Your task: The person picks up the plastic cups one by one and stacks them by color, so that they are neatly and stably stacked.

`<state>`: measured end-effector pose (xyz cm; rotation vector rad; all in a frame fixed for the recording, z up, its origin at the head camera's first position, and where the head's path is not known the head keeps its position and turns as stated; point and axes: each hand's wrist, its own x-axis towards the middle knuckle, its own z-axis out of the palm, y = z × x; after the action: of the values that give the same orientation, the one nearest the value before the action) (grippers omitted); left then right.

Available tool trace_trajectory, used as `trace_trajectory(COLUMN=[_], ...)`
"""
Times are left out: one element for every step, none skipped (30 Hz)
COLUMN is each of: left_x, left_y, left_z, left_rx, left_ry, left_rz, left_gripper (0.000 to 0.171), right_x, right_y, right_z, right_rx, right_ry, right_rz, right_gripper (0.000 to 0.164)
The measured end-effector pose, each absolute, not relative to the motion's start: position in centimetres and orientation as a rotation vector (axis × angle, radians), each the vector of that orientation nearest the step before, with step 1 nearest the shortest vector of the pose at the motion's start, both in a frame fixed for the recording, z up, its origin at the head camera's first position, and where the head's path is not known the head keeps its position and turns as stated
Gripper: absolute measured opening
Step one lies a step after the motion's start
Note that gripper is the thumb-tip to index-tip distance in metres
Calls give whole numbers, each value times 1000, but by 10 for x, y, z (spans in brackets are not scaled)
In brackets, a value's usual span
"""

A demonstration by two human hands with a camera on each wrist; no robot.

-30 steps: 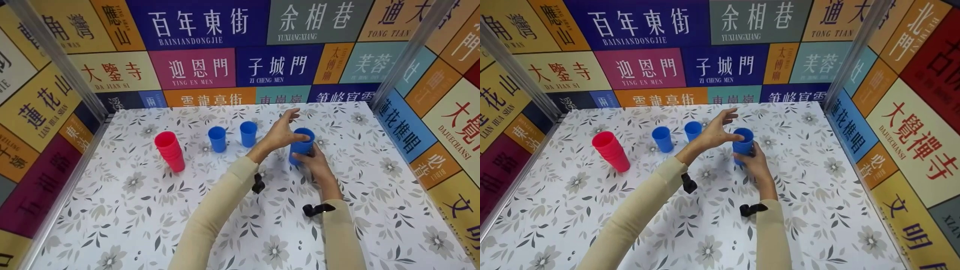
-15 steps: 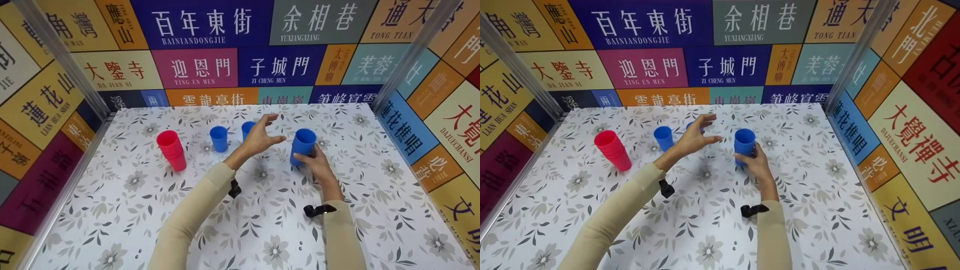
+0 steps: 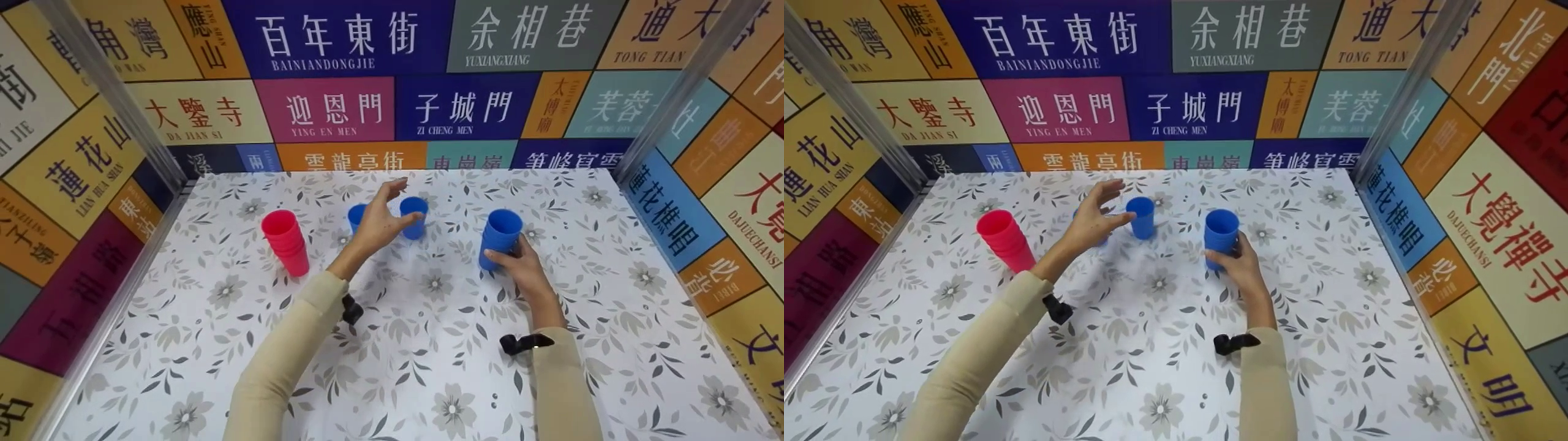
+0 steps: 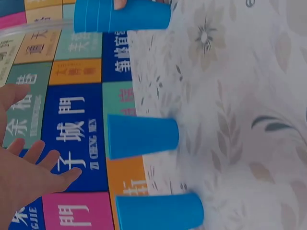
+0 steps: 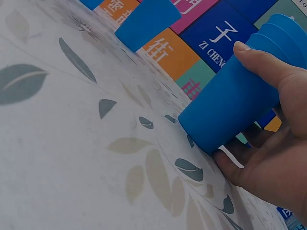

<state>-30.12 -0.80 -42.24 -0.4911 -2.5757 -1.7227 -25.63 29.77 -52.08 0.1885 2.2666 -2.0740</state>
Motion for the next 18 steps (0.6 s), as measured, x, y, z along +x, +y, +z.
trace_trajectory(left_x=[-302,-303,-304,-306,-307,-308,-308,-309,-310,-310,-311,-311,-311,-312,-312,-313,-313,-314], left_y=[-13,-17,-22,-27,-31,-35,-39,-43,-46,-49,-52,-54,-56,-58,-60,-62,-65,-67], left_z=[-424,-426,-428,-430,-433,-435,-437,-439,-441,-443,-444,-446,-447,-449,-451,-453,-455,-457], left_rx=[-489,-486,-481,-480,-473,-463,-454,-440,-424,-410,-396,-386,-374,-361,-346,-330,-312,-294], left_ry=[-2557,-2542,-2530,-2521,-2514,-2513,-2513,-2515,-2518,-2522,-2522,-2523,-2523,-2526,-2528,-2532,-2534,-2535], left_rz=[-1727,-1729,-1726,-1717,-1707,-1694,-1680,-1666,-1649,-1639,-1633,-1632,-1632,-1634,-1635,-1635,-1631,-1627], left_gripper=[72,71,71,72,72,73,74,74,73,74,74,74,74,74,74,75,75,75], right_x=[-256,-256,-255,-255,-255,-256,-256,-256,-256,-256,-256,-256,-256,-256,-256,-256,-256,-256], right_y=[298,297,298,297,297,297,297,297,297,298,298,298,298,298,298,298,297,297], right_z=[-521,-521,-521,-521,-521,-521,-520,-520,-520,-520,-520,-520,-520,-520,-520,-521,-521,-521], right_rx=[186,186,190,193,194,197,200,201,201,201,199,200,202,205,205,207,206,207], right_ry=[2262,2258,2259,2258,2259,2259,2261,2261,2263,2262,2264,2268,2273,2279,2280,2280,2277,2271], right_rz=[-2076,-2077,-2072,-2071,-2069,-2070,-2069,-2069,-2069,-2072,-2074,-2073,-2072,-2070,-2067,-2066,-2065,-2067], right_gripper=[95,95,95,95,96,96,96,96,96,96,96,96,96,96,97,97,98,98])
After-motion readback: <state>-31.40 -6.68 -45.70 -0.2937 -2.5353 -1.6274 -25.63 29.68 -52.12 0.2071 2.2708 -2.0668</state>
